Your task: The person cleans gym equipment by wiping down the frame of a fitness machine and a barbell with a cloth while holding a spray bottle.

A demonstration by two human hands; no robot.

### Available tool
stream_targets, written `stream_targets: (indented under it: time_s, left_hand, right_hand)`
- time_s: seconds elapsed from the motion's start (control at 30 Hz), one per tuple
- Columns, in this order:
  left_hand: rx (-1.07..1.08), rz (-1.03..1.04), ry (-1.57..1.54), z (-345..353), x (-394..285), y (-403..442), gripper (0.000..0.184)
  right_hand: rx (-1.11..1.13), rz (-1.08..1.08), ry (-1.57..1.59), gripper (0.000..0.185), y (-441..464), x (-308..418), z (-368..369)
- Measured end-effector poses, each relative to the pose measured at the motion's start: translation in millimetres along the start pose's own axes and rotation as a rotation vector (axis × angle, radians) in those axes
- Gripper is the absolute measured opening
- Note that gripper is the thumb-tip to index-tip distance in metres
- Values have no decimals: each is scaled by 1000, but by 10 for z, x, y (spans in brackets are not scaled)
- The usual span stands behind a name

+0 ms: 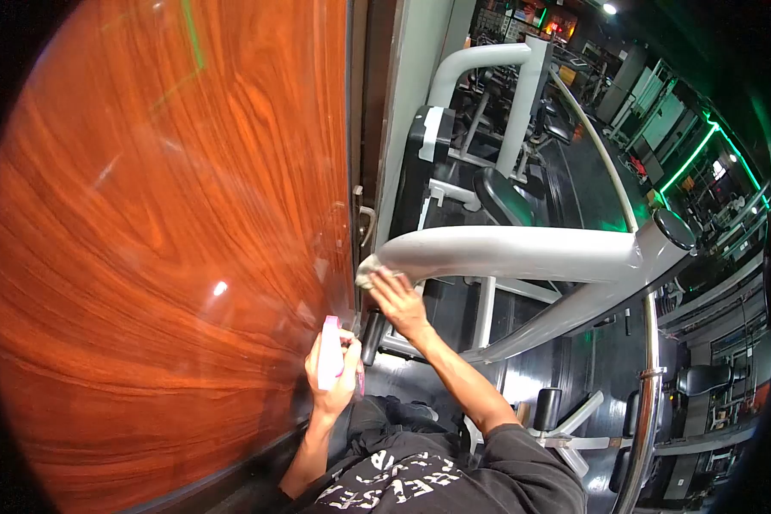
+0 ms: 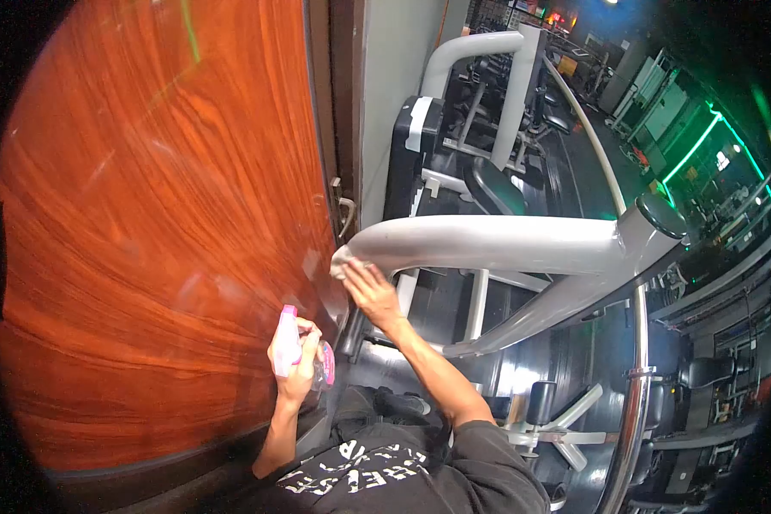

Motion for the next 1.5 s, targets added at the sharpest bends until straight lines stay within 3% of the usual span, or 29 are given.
stream_targets:
  time_s: [0.17,0.2,0.3,0.37,0.43,0.47,0.5,0.57,0.67,0.77,0.87,0.9,0.97,1.07,1.1,1.17,1.2,1.23,1.37,1.5]
  left_hand:
    - [-6,11,34,11,0,-12,6]
    - [4,7,17,29,-9,-20,7]
    - [14,-3,-11,71,23,-37,7]
    - [12,-19,-16,84,54,-44,8]
    - [44,8,85,109,40,-50,7]
    - [47,5,86,117,42,-63,7]
    - [46,-4,78,120,44,-69,7]
    - [47,-9,71,120,48,-75,6]
    - [42,4,59,102,44,-83,7]
    - [57,7,75,82,15,-90,8]
    - [35,-22,27,96,6,-77,8]
    - [27,-26,15,97,6,-80,7]
    - [24,-31,-4,109,29,-96,7]
    - [60,-13,24,123,66,-110,7]
    - [55,-28,13,132,70,-114,8]
    - [55,-46,2,141,63,-123,8]
    - [73,-56,16,147,58,-120,7]
    - [90,-63,32,155,58,-112,6]
    - [73,-45,24,147,51,-85,7]
    - [74,-69,10,133,62,-93,8]
  right_hand:
    - [69,-290,175,24,-180,-47,26]
    - [-74,-300,240,18,-136,-139,-247]
    - [-333,-205,326,19,-131,-615,-893]
    - [-443,164,659,29,-78,-1076,-1207]
    - [-819,138,64,38,-20,-921,-1704]
    - [-735,331,-35,40,16,-934,-1693]
    - [-713,383,-90,30,84,-893,-1625]
    - [-679,359,-89,38,56,-729,-1258]
    - [-637,370,64,31,-220,-491,-496]
    - [-392,344,311,34,-439,-248,92]
    - [-172,547,405,43,-652,-191,180]
    - [-174,550,401,43,-701,-171,119]
    - [-284,837,708,44,-924,-382,40]
    - [-689,849,525,40,-971,-644,-525]
    - [-848,1043,553,42,-938,-745,-685]
    - [-977,1122,579,45,-808,-896,-734]
    - [-948,1103,654,45,-620,-861,-719]
    - [-836,1081,348,44,-612,-778,-482]
    - [-626,1111,533,39,-769,-380,505]
    - [-539,1104,558,31,-920,-389,572]
Point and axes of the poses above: each hand's wrist, its own y-axis towards the middle knuckle, its own z-axis out of the palm, x = y × z, the point moved 8 cm from there along y, towards the middle knuckle, and after that the axes turned 9 degrees about z, right-handed, at the moved point
